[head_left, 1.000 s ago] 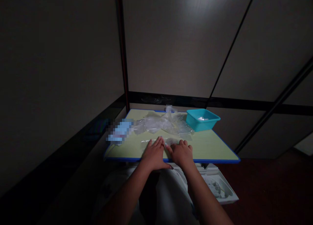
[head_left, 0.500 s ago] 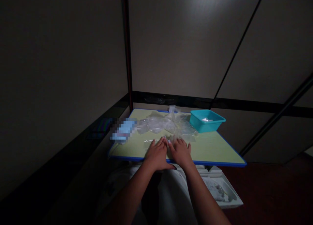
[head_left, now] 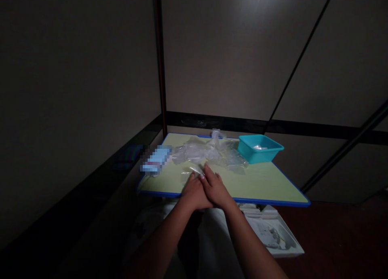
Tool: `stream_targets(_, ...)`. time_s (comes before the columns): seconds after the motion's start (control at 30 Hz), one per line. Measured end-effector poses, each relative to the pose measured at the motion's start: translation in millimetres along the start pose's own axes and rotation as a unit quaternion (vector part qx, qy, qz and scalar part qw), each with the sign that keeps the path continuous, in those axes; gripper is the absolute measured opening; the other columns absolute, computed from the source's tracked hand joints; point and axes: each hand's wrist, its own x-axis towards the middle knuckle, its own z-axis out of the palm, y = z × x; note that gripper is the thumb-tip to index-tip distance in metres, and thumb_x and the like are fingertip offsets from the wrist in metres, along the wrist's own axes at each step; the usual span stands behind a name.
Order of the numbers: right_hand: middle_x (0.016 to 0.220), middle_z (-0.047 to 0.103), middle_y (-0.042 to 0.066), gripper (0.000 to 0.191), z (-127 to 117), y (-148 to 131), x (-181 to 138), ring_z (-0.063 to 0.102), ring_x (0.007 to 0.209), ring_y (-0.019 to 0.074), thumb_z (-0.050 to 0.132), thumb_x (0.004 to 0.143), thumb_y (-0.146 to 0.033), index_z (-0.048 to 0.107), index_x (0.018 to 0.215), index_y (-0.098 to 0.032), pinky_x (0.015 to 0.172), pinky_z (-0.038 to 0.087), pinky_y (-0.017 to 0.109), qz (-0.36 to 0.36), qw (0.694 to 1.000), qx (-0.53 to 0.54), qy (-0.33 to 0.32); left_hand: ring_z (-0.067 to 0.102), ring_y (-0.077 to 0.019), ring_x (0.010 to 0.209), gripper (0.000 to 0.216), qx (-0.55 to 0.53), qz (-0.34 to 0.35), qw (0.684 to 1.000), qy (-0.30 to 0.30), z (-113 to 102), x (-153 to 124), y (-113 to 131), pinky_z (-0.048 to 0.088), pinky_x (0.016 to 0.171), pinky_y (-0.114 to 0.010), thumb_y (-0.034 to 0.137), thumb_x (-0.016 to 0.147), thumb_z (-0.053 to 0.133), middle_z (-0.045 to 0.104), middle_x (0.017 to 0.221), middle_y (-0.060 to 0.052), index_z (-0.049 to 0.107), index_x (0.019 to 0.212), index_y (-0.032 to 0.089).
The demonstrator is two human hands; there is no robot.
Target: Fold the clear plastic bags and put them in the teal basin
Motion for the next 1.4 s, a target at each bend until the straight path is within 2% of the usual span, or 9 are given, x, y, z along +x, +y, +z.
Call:
stream_targets(0.17,0.149,0.025,0.006,0.055,-2.9,-4.8,-4.3,0.019,0.138,0.0198,0.031,0.094,-0.043,0.023,0.145,-0.024,0.111,0.009,0.052,-0.065,0.997,-0.008,-0.037,0.031,-0.0313,0.133,0.090,0.019,0.001,1.000,-0.004,-0.2,0.8,1.7,0.020,0.109,-0.044,0.057,0.073,0.053,0.025,0.151,-0.010,0.015,0.146,0.020)
stream_targets(0.23,0.149,0.025,0.005,0.054,-6.7,-3.7,-6.1,0.019,0.138,0.0187,0.030,0.094,-0.043,0.025,0.144,-0.024,0.111,0.011,0.049,-0.094,0.994,-0.003,-0.054,0.029,-0.0315,0.134,0.087,0.021,0.005,1.000,-0.006,0.7,1.6,1.6,0.019,0.110,-0.043,0.055,0.075,0.051,0.024,0.151,-0.010,0.018,0.146,0.017)
stream_targets(0.33,0.150,0.025,0.007,0.054,-14.1,3.9,-9.9,0.019,0.138,0.0174,0.030,0.094,-0.039,0.027,0.144,-0.020,0.112,0.015,0.045,-0.111,0.993,0.011,-0.026,0.041,-0.0301,0.126,0.076,0.006,0.008,1.000,0.000,0.6,2.0,1.5,0.025,0.107,-0.041,0.054,0.075,0.052,0.040,0.143,-0.010,0.034,0.140,0.018)
stream_targets(0.43,0.147,0.030,0.010,0.057,-21.9,17.9,-15.5,0.024,0.137,0.0202,0.041,0.088,-0.035,0.033,0.141,-0.016,0.111,0.018,0.044,-0.087,0.995,-0.005,0.037,0.054,-0.0310,0.111,0.066,0.001,-0.018,1.000,-0.007,-0.6,1.1,1.5,0.028,0.104,-0.045,0.064,0.070,0.054,0.061,0.120,-0.012,0.058,0.117,0.018)
stream_targets(0.5,0.145,0.034,0.011,0.059,-25.7,26.8,-19.2,0.028,0.135,0.0223,0.045,0.083,-0.030,0.037,0.139,-0.015,0.111,0.018,0.047,-0.056,0.997,-0.031,0.053,0.056,-0.0316,0.105,0.066,0.008,-0.030,0.999,-0.004,-0.9,0.3,1.3,0.026,0.104,-0.047,0.069,0.065,0.055,0.066,0.108,-0.013,0.063,0.105,0.017)
stream_targets(0.83,0.150,0.020,0.012,0.076,-28.8,20.3,-9.3,0.018,0.139,0.0208,0.043,0.077,-0.027,0.016,0.146,-0.010,0.111,0.008,0.051,-0.022,0.994,-0.077,-0.075,0.058,-0.0311,0.100,0.073,0.009,-0.018,1.000,0.021,1.5,-2.5,-0.6,0.037,0.094,-0.042,0.074,0.056,0.063,0.065,0.104,-0.012,0.060,0.102,0.017)
stream_targets(1.03,0.150,0.021,0.014,0.069,-21.7,15.5,-7.4,0.018,0.139,0.0205,0.035,0.082,-0.023,0.015,0.146,-0.008,0.110,0.007,0.052,-0.013,0.992,-0.109,-0.057,0.055,-0.0304,0.108,0.083,0.001,0.001,0.999,0.037,0.1,-2.7,-0.9,0.031,0.101,-0.042,0.076,0.058,0.061,0.063,0.110,-0.011,0.053,0.116,0.017)
stream_targets(1.27,0.150,0.019,0.015,0.065,-17.7,11.2,-9.0,0.019,0.138,0.0210,0.030,0.084,-0.020,0.013,0.145,-0.003,0.110,0.011,0.052,-0.002,0.986,-0.162,-0.039,0.056,-0.0296,0.104,0.072,0.017,-0.007,0.999,0.040,-7.2,-4.4,3.9,0.036,0.095,-0.041,0.072,0.061,0.061,0.064,0.108,-0.011,0.057,0.108,0.017)
stream_targets(1.4,0.150,0.018,0.016,0.066,-15.4,13.3,-9.1,0.018,0.139,0.0207,0.030,0.082,-0.017,0.016,0.145,-0.002,0.111,0.011,0.049,-0.001,0.981,-0.188,-0.039,0.052,-0.0300,0.110,0.078,0.033,-0.011,0.998,0.048,-11.6,-12.8,0.7,0.033,0.099,-0.043,0.071,0.061,0.062,0.061,0.115,-0.011,0.055,0.116,0.017)
